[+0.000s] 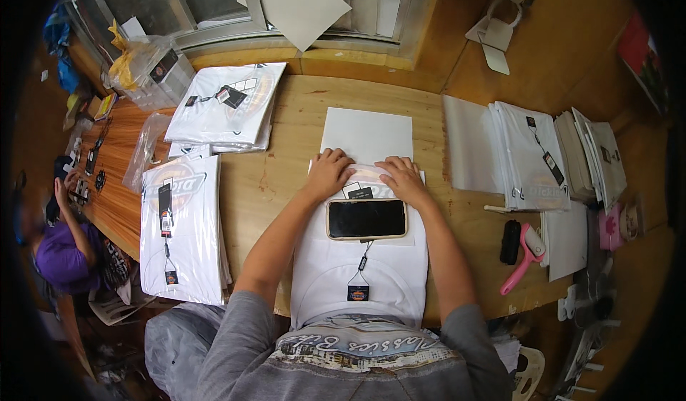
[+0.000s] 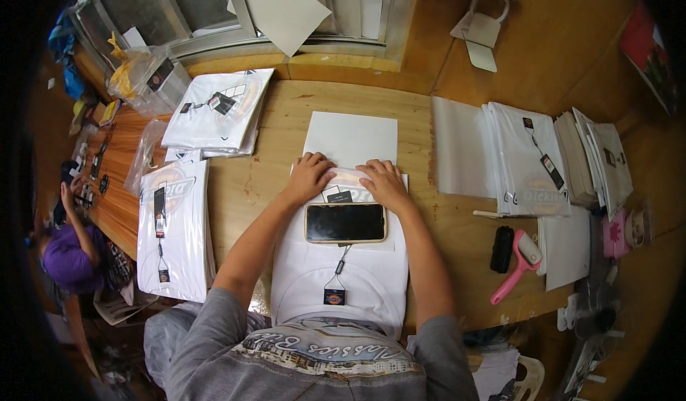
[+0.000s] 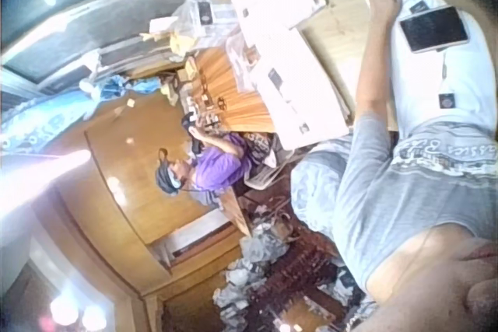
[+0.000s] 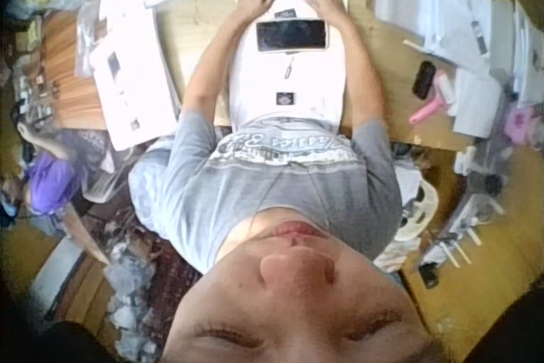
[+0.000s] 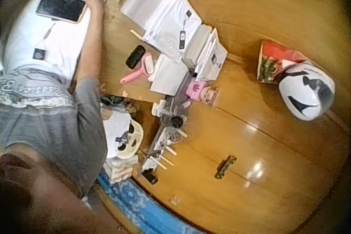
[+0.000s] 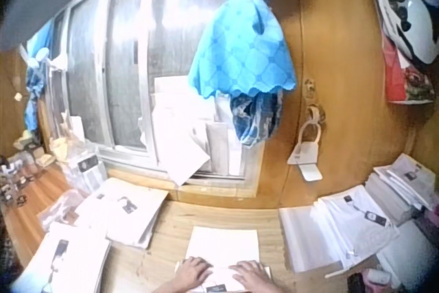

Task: The person folds white t-shirts, places them into clear plastic bags, and secures the bundles with blue elastic bands. They handle the shirts one by one, folding them neatly before bagging and tying them, then stacking the finished packages.

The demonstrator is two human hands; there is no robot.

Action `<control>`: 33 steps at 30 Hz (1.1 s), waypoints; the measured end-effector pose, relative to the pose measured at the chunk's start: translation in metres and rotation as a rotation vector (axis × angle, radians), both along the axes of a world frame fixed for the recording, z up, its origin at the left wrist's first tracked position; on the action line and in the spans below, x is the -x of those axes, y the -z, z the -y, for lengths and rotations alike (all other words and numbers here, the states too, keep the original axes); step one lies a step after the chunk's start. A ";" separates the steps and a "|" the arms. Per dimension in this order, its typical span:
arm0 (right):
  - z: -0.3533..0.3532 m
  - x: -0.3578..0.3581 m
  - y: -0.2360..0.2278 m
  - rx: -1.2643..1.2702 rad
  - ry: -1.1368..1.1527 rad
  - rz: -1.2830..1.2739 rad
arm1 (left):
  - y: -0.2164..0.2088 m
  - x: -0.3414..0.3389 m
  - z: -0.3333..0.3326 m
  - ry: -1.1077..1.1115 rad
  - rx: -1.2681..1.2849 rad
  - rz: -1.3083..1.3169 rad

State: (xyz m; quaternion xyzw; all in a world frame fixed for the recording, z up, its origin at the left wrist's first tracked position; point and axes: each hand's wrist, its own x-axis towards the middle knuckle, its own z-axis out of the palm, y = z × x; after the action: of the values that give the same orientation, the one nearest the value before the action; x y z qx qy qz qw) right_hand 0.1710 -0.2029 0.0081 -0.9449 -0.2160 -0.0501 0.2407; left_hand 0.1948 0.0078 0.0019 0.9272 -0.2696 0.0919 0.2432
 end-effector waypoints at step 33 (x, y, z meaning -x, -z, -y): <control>0.064 0.084 0.011 -1.366 -0.070 -1.207 | 0.003 0.070 -0.091 0.028 0.959 -1.479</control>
State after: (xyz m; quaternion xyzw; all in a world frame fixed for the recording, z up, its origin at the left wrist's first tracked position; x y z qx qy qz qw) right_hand 0.0869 -0.2672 -0.0025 -0.4555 -0.0053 0.3432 0.8214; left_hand 0.1247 0.0988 -0.0010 0.5437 0.0133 -0.4318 0.7195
